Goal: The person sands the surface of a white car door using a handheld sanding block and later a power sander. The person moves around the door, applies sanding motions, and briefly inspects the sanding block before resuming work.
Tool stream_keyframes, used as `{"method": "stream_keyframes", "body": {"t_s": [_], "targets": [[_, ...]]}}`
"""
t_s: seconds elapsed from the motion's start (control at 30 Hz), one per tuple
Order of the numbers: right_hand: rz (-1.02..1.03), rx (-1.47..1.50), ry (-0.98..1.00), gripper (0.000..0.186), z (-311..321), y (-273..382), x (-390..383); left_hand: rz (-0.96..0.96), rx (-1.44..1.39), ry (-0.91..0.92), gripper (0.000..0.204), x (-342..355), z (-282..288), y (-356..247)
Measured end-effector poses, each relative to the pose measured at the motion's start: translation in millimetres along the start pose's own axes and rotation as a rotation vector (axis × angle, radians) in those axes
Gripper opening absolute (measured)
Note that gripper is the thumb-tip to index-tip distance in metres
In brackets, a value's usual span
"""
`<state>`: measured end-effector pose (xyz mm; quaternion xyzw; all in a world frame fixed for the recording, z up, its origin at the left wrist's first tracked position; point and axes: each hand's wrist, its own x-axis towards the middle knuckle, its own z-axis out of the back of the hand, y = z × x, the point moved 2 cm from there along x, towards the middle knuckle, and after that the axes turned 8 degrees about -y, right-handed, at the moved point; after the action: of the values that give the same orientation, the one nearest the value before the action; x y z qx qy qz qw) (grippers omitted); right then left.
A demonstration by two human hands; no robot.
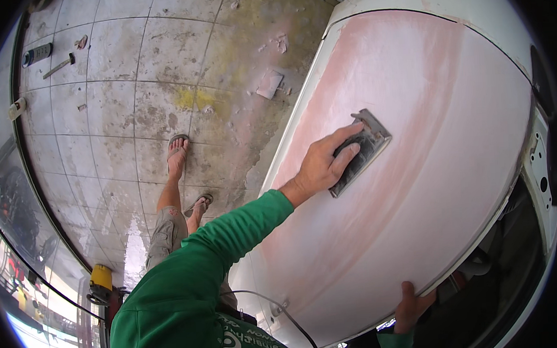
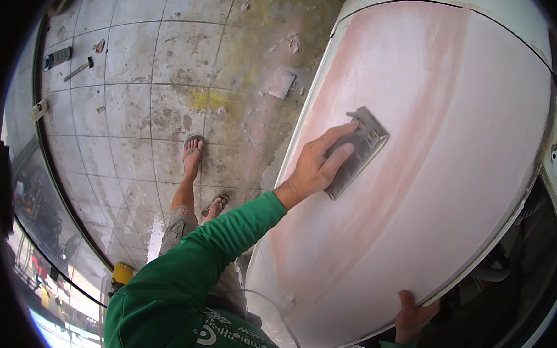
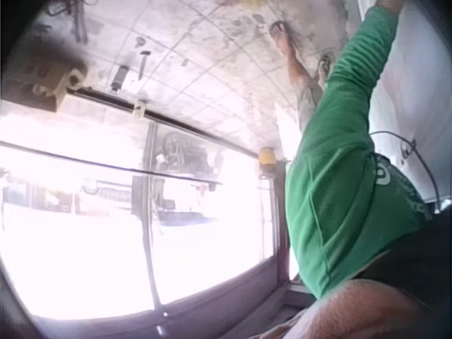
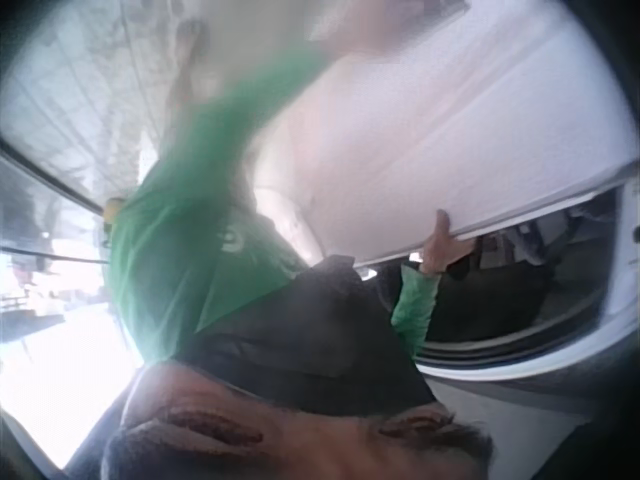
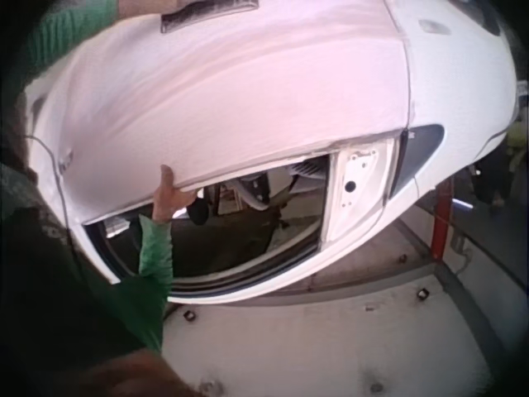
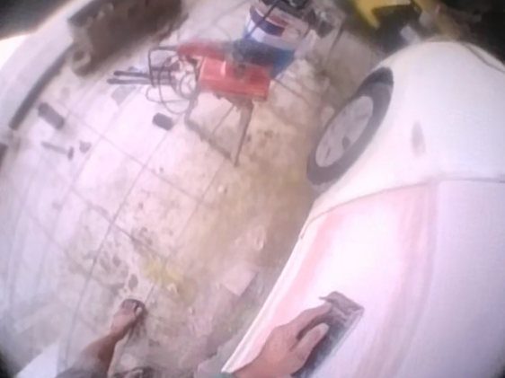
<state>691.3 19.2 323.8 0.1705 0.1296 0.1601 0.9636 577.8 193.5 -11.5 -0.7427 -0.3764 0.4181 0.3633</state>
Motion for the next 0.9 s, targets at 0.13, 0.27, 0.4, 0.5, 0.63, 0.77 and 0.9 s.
{"method": "stream_keyframes", "body": {"t_s": [0.13, 0.27, 0.4, 0.5, 0.63, 0.77, 0.9], "targets": [[0.048, -0.013, 0.033, 0.077, 7, -7, 1, 0.057, 0.031, 0.169, 0.042, -60, 11, -11], [0.055, 0.015, 0.063, 0.078, 1, 2, 3, -0.002, 0.092, -0.086, 0.036, 98, 12, 6], [0.095, -0.031, 0.134, 0.073, 0, -1, 13, 0.103, 0.163, -0.262, 0.035, 196, 9, 6], [-0.050, -0.045, 0.050, 0.080, 2, -5, 8, 0.054, 0.065, -0.236, 0.039, 146, -18, -22], [-0.067, -0.048, 0.015, 0.084, 6, -11, 4, -0.019, 0.057, -0.030, 0.038, 50, -45, -77], [0.036, -0.040, 0.059, 0.086, 2, -3, 6, 0.009, 0.129, -0.167, 0.036, 145, -32, -68], [0.007, 0.021, 0.072, 0.086, -1, -7, 13, 0.024, 0.199, -0.361, 0.036, 236, -18, -47]]}}
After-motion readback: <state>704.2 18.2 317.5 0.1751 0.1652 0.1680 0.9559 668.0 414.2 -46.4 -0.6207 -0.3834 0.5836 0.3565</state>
